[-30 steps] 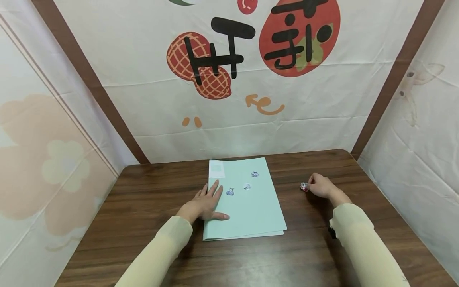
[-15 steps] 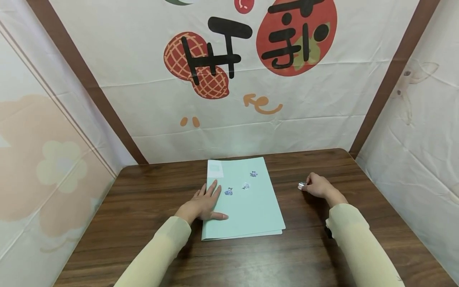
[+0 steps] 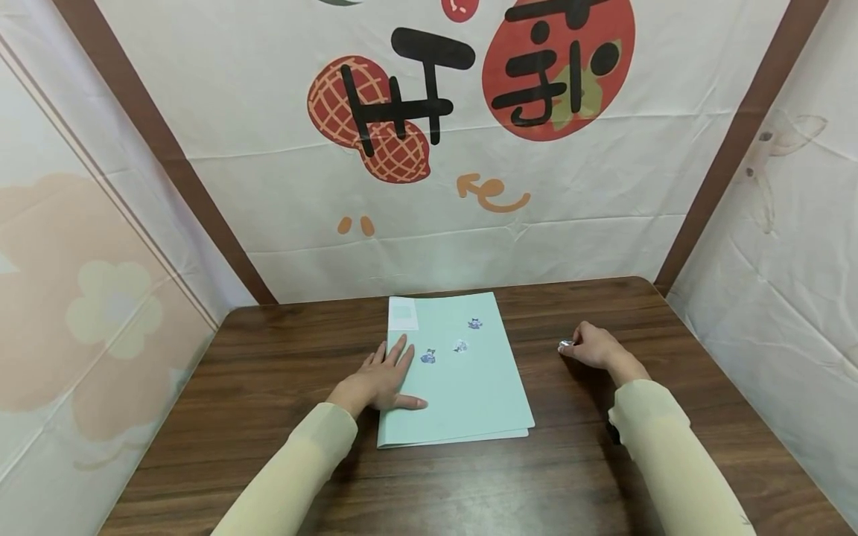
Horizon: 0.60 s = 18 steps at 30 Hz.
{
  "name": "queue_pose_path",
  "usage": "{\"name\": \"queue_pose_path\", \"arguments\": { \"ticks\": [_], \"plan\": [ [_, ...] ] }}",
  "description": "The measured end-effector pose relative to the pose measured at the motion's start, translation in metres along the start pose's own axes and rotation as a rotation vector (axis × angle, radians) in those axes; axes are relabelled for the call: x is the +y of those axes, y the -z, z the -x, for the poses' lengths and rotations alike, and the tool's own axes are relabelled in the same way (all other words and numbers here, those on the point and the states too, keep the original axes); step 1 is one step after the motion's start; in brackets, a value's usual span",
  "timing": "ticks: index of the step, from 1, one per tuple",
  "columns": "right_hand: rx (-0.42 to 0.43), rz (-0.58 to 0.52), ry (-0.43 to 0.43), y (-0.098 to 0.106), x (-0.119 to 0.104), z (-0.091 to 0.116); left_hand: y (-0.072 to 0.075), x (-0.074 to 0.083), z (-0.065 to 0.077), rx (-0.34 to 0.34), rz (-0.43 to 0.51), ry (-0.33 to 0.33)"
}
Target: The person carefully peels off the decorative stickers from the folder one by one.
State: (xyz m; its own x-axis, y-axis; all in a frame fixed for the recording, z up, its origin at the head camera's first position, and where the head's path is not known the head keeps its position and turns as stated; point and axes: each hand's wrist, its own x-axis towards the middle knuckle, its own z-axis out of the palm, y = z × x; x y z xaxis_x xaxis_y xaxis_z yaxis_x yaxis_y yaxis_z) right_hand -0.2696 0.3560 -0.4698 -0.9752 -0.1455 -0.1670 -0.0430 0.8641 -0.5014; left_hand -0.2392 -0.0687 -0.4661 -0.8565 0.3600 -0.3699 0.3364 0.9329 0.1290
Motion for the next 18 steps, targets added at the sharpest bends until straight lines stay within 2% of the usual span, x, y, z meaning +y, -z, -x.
{"name": "queue_pose_path", "arguments": {
  "ticks": [12, 18],
  "plan": [
    [-0.004, -0.002, 0.013, 0.0008, -0.0012, 0.0029, 0.0005, 0.0004, -0.0002, -0.007, -0.007, 0.004],
    [-0.017, -0.07, 0.042, 0.001, 0.0003, 0.0039, 0.0009, 0.0001, 0.0009, -0.007, -0.001, 0.007]
  ]
}}
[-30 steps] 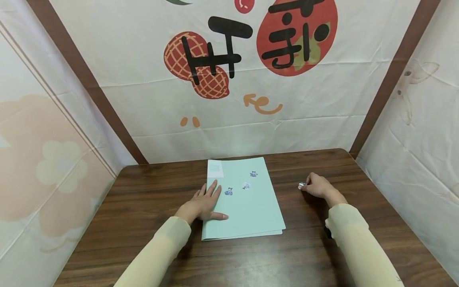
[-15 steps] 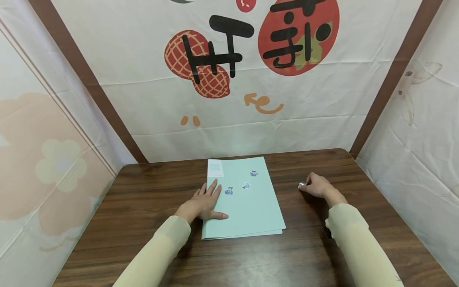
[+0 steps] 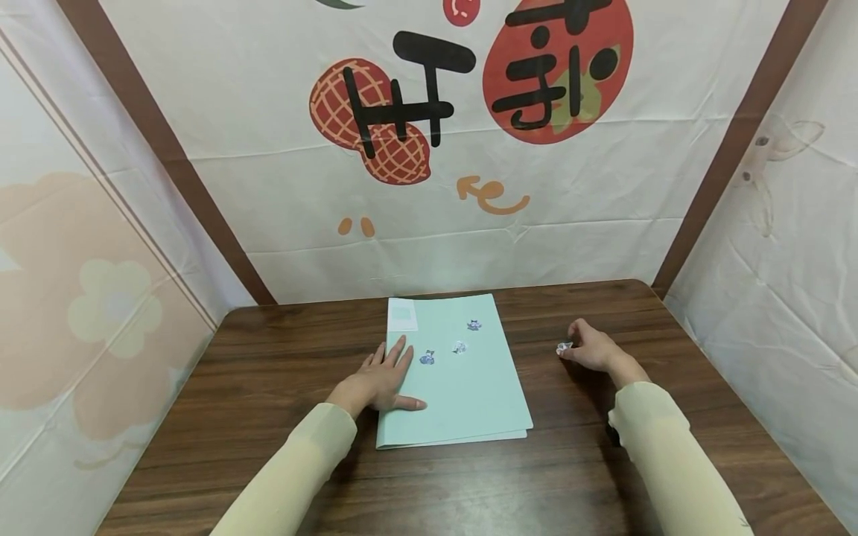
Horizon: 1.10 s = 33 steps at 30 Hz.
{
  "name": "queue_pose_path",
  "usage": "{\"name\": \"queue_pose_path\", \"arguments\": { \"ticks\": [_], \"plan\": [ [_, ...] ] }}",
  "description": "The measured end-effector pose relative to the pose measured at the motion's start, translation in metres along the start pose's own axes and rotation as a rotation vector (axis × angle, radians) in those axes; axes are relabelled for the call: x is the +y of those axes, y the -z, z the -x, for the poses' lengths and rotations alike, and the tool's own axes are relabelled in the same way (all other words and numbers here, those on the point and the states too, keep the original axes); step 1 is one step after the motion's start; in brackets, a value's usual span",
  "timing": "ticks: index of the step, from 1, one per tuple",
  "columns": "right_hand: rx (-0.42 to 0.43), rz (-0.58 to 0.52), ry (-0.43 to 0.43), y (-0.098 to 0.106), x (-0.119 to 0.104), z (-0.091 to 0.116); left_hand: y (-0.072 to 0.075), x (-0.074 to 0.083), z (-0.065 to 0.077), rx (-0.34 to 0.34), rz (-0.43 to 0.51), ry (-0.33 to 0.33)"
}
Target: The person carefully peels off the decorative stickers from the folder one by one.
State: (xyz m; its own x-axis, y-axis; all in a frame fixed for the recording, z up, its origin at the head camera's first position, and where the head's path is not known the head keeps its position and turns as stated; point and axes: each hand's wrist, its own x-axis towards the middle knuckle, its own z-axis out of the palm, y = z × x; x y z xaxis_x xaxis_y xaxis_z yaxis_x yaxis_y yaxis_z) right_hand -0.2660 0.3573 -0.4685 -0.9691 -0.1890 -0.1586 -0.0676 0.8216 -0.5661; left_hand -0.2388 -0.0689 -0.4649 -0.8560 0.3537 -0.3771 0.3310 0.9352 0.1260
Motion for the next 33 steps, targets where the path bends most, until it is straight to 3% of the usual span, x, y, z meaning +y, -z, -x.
{"name": "queue_pose_path", "arguments": {
  "ticks": [6, 33],
  "plan": [
    [-0.001, -0.007, 0.046, -0.0015, 0.0025, -0.0015, -0.0005, 0.0, 0.0008, 0.004, 0.007, 0.002],
    [0.011, 0.026, 0.088, -0.0047, 0.0028, -0.0063, -0.0003, 0.0004, -0.001, 0.007, 0.005, -0.002]
  ]
}}
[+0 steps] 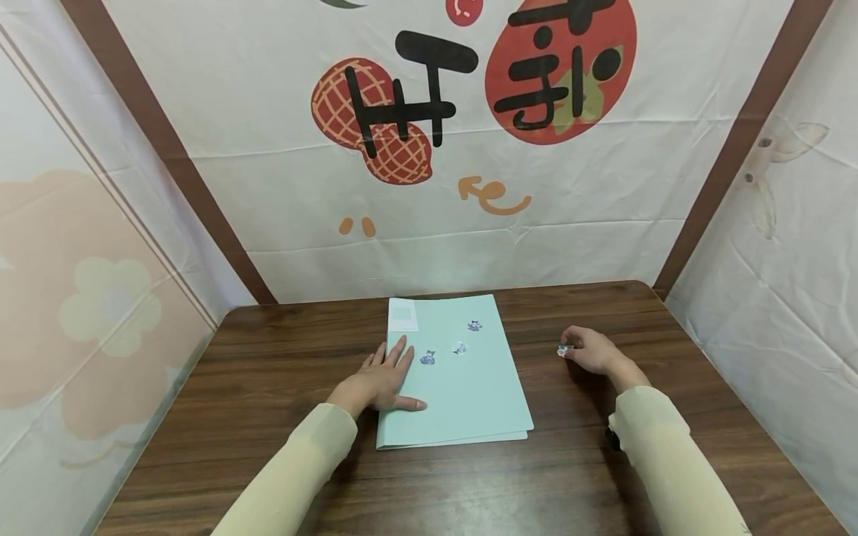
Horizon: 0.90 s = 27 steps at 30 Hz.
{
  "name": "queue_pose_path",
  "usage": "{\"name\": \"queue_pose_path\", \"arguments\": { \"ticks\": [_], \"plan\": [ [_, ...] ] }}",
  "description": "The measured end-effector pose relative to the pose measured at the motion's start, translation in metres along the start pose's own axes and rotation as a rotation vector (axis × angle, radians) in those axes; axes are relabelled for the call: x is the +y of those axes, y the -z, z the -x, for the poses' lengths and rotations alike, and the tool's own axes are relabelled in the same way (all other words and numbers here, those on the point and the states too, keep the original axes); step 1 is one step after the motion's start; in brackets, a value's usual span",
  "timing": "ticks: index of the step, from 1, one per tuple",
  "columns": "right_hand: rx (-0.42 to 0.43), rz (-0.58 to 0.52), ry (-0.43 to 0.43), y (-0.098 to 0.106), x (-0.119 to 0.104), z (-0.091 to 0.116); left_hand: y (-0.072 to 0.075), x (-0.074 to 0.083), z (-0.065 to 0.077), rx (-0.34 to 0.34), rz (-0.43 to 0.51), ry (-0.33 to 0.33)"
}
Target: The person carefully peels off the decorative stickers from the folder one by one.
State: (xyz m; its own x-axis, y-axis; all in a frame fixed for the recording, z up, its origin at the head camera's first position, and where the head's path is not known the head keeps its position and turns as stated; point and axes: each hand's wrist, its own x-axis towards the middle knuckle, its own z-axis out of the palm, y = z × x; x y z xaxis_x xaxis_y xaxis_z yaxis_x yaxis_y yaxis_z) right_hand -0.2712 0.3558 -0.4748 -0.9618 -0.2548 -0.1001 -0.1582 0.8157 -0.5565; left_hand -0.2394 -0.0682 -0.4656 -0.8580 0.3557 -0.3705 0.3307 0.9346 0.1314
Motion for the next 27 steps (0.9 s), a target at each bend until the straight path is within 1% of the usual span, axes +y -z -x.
{"name": "queue_pose_path", "arguments": {
  "ticks": [7, 17, 27],
  "plan": [
    [-0.003, 0.004, 0.016, -0.003, -0.002, -0.0015, -0.0003, -0.0011, 0.0003, -0.004, -0.004, 0.005],
    [0.009, -0.023, 0.023, -0.0086, -0.0048, -0.0003, -0.0023, -0.0031, 0.0009, -0.003, 0.006, 0.006],
    [0.005, -0.02, -0.005, -0.0044, -0.0045, 0.0039, -0.0023, -0.0013, 0.0022, 0.008, 0.012, 0.008]
  ]
}}
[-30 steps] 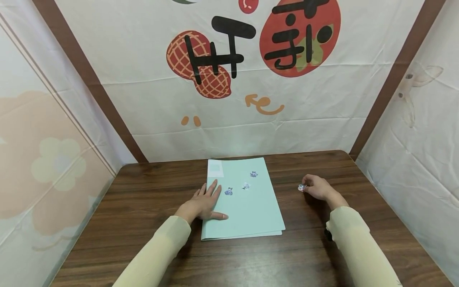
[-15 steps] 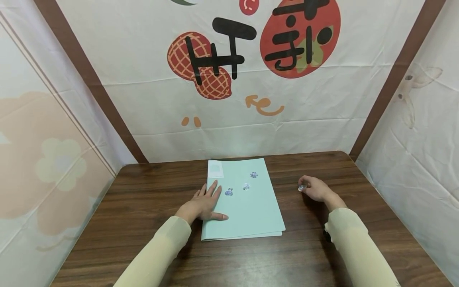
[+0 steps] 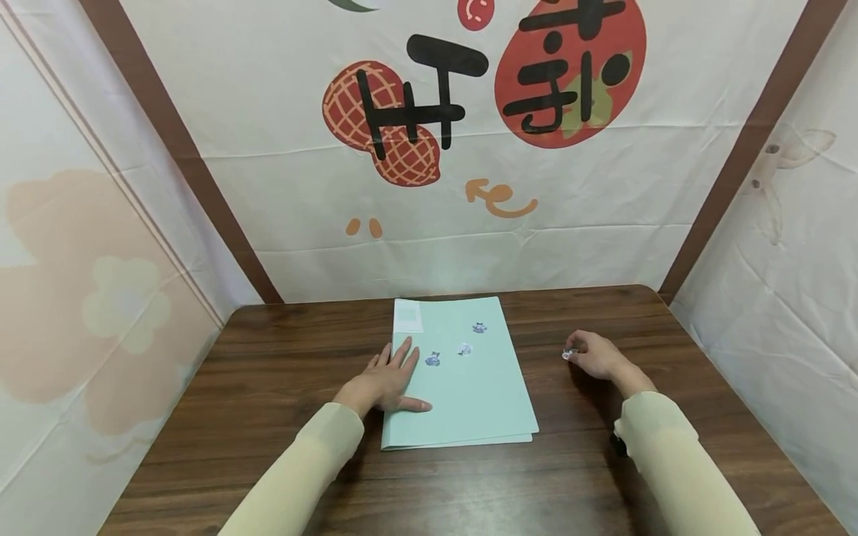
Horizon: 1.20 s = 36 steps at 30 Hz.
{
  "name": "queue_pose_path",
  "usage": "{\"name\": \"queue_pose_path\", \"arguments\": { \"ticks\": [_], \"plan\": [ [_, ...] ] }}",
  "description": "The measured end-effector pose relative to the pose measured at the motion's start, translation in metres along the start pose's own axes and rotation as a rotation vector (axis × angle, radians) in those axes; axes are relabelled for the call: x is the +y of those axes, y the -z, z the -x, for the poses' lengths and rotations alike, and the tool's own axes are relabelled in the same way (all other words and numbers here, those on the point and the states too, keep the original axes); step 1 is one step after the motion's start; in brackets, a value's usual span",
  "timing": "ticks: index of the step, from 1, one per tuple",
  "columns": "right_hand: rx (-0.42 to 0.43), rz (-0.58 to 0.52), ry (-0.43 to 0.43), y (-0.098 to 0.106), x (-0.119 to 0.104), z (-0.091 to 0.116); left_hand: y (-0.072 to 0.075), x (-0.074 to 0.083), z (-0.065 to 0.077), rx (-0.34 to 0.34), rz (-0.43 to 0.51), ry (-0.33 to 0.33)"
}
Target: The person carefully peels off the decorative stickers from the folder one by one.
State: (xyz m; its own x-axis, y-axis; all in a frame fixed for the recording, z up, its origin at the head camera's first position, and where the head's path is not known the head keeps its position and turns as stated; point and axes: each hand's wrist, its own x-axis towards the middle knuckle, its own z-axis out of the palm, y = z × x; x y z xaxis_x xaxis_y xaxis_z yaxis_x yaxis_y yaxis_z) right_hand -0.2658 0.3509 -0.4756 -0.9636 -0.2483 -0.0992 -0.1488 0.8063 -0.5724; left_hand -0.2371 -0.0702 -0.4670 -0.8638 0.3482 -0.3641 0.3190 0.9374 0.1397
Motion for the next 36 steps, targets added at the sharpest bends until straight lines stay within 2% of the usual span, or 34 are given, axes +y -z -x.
{"name": "queue_pose_path", "arguments": {
  "ticks": [8, 15, 25, 36],
  "plan": [
    [-0.015, 0.018, 0.05, 0.007, -0.015, -0.002, 0.001, 0.0, 0.001, 0.006, -0.007, 0.007],
    [-0.03, -0.014, 0.053, 0.006, -0.043, -0.015, 0.001, -0.001, 0.0, 0.007, -0.019, 0.009],
    [-0.048, 0.047, 0.145, -0.014, -0.085, -0.044, -0.002, -0.001, 0.002, 0.01, -0.01, 0.003],
    [-0.074, 0.084, 0.214, -0.037, -0.104, -0.072, -0.001, -0.001, 0.001, 0.013, -0.029, 0.002]
  ]
}}
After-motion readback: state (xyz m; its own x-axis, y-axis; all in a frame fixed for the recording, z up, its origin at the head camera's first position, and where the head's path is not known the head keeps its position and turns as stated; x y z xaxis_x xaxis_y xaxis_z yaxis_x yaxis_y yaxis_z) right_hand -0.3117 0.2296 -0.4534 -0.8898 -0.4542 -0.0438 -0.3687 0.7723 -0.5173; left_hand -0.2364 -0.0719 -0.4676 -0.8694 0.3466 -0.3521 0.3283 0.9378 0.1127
